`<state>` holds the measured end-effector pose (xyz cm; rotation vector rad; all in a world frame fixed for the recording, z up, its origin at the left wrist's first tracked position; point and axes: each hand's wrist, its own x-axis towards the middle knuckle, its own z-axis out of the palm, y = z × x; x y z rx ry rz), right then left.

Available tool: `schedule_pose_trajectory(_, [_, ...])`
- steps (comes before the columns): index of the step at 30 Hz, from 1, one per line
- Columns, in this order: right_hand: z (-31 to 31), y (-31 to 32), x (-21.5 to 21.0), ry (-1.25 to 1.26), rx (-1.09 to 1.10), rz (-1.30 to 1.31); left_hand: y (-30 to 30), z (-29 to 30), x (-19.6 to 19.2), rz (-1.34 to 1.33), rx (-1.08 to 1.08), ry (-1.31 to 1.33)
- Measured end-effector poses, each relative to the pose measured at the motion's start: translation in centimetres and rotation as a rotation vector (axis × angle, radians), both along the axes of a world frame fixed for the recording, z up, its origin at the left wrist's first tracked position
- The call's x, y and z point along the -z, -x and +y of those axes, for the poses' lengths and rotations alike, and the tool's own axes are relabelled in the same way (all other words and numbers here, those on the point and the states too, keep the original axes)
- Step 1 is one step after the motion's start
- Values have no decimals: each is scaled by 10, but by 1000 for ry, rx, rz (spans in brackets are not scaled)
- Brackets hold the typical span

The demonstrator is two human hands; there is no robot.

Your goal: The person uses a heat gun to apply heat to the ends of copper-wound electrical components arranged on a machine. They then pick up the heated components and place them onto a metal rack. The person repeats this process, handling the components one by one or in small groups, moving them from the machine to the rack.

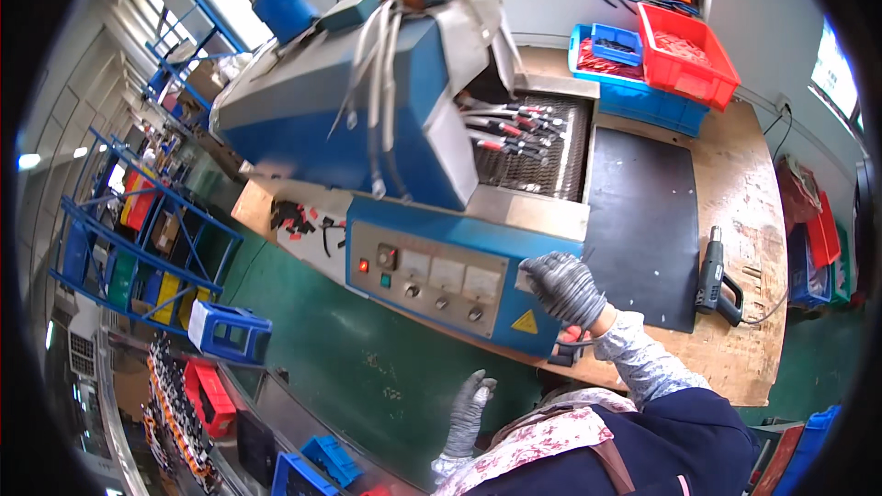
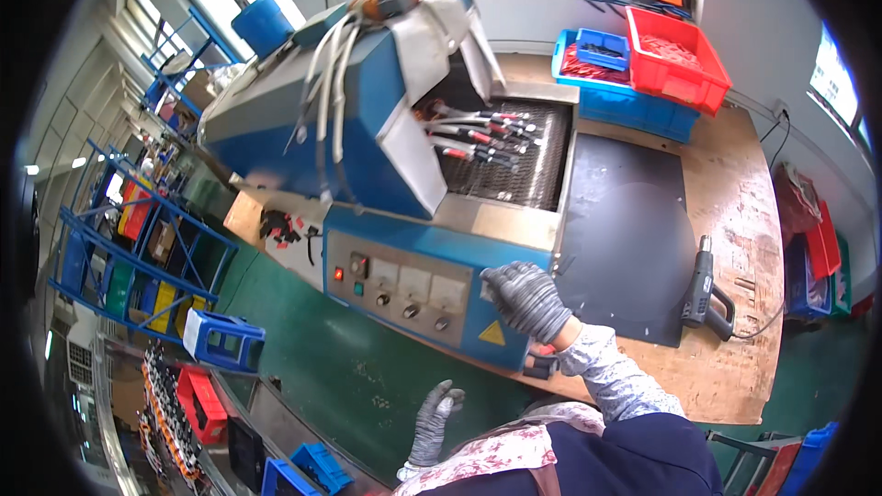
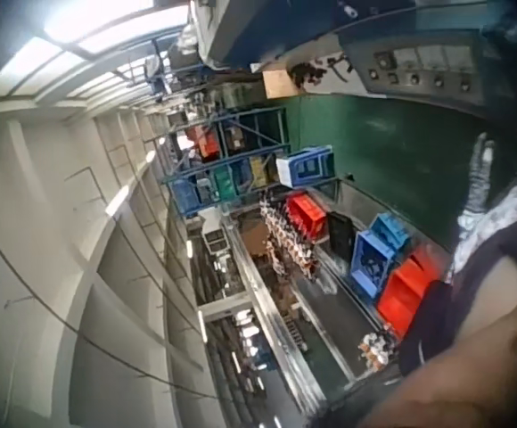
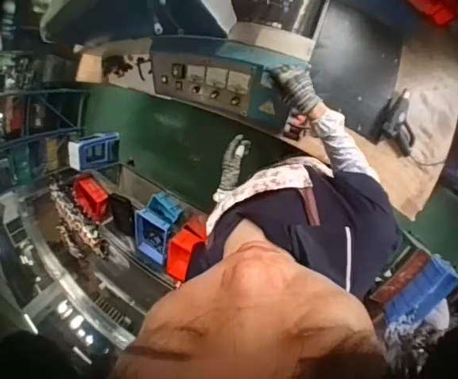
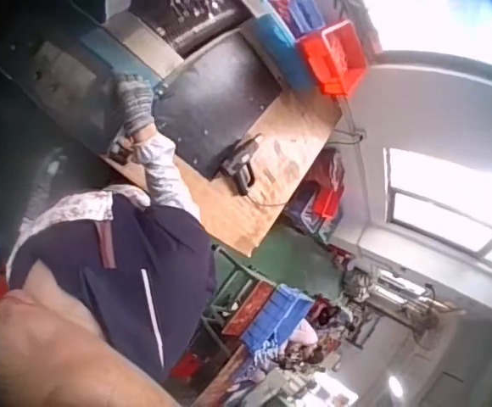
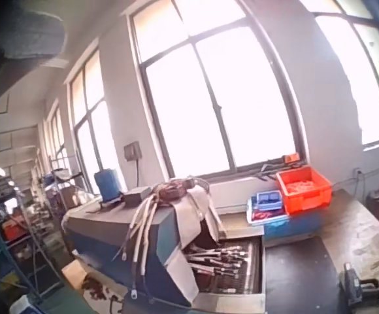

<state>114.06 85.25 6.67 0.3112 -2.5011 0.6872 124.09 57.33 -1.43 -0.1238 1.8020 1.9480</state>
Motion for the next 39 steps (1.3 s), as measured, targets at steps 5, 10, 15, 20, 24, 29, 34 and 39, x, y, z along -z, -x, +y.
schedule_pose_trajectory(5, [68,15,20,275,79,-32,35,69,-35,77,184,-1])
schedule_pose_trajectory(10, [67,34,2,266,65,-256,71,96,-71,73,232,-99])
schedule_pose_trajectory(15, [71,60,4,108,56,-340,125,111,-74,152,270,-173])
schedule_pose_trajectory(20, [73,59,9,152,11,-183,179,134,-76,201,332,-247])
schedule_pose_trajectory(24, [72,57,12,178,41,-194,202,159,-81,165,390,-264])
schedule_pose_trajectory(29, [71,62,18,173,103,-181,240,177,-48,-44,269,-483])
schedule_pose_trajectory(34, [70,62,15,170,119,-167,280,174,-9,-836,71,-1357])
schedule_pose_trajectory(39, [66,62,10,146,172,-174,292,183,-14,-1000,-44,-1557])
